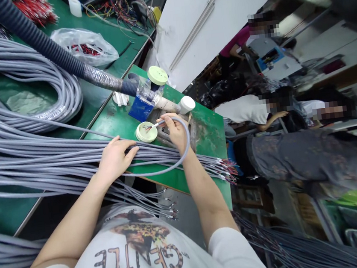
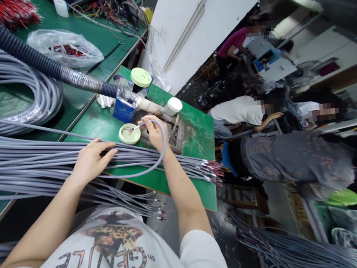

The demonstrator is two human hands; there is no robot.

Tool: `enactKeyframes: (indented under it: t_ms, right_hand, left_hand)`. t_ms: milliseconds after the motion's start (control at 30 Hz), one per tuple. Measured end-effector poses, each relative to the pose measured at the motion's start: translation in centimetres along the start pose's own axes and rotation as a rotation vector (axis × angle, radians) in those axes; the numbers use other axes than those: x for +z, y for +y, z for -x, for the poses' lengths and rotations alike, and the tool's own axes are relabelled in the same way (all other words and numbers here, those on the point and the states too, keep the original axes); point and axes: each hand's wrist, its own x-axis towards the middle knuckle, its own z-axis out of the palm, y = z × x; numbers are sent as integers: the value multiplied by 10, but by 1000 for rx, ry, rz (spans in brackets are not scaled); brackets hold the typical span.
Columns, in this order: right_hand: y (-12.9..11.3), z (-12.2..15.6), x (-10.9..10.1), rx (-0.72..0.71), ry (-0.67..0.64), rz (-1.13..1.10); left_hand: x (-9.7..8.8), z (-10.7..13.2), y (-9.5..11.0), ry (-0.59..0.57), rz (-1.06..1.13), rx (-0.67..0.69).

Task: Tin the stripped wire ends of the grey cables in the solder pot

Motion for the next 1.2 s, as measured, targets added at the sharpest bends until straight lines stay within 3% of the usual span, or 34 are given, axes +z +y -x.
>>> enactKeyframes:
  t_ms: [600, 867, 1067, 1200]
  right_hand:
    - [1, 6, 0, -89, 4, 38]
    - [-13, 18, -46, -207, 251, 196]
    - [22, 21, -87, -139, 394, 368]
    - [46, 16, -96, -55, 414, 400]
  left_hand:
    - [-3, -1, 2, -29, -89, 12]
    - [-6, -1, 4, -63, -104, -28]
    - [-12, -3, 7, -103, -59, -100]
    - [-15, -5, 7, -127, -43, -135]
